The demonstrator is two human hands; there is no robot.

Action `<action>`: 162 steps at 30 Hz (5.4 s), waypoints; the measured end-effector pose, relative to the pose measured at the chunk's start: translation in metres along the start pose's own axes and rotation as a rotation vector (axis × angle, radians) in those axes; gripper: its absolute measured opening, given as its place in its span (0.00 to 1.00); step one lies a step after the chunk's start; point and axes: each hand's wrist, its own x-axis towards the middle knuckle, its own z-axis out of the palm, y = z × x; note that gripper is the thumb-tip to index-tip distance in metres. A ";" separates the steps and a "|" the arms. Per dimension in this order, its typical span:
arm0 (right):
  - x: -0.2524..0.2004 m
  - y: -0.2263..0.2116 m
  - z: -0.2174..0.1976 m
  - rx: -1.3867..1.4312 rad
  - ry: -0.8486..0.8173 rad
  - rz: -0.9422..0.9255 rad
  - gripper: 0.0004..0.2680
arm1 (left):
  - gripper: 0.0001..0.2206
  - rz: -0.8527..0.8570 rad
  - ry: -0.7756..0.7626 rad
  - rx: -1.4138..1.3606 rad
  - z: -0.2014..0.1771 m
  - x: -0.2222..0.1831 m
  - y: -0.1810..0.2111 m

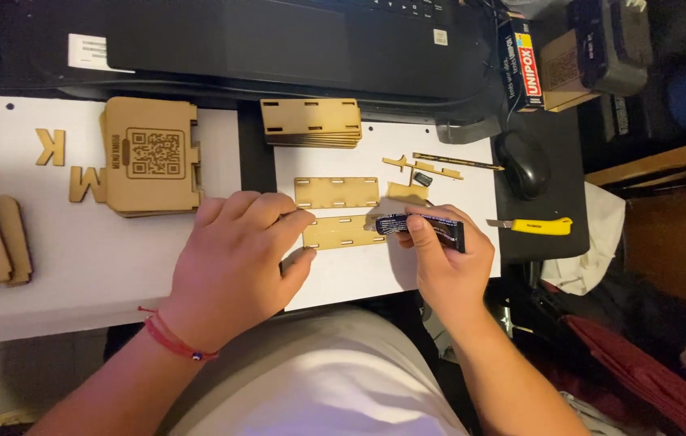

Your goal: Assembling a small wooden box by applying glue to laser-cut panels and joining them together.

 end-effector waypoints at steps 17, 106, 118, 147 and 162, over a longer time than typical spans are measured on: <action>0.002 0.014 -0.010 0.070 0.056 0.056 0.06 | 0.15 -0.013 0.008 0.046 -0.002 0.001 0.002; 0.008 0.007 0.014 0.015 -0.032 0.045 0.05 | 0.12 -0.002 0.063 -0.064 0.000 -0.004 -0.001; 0.016 0.002 0.007 0.288 0.087 0.368 0.05 | 0.10 -0.009 0.051 -0.038 0.000 -0.003 0.000; 0.031 -0.069 -0.031 0.708 0.159 0.419 0.05 | 0.12 -0.018 0.063 -0.024 0.002 -0.003 0.002; 0.009 -0.010 -0.007 0.220 0.108 0.345 0.07 | 0.13 0.055 0.109 0.009 0.000 -0.006 0.003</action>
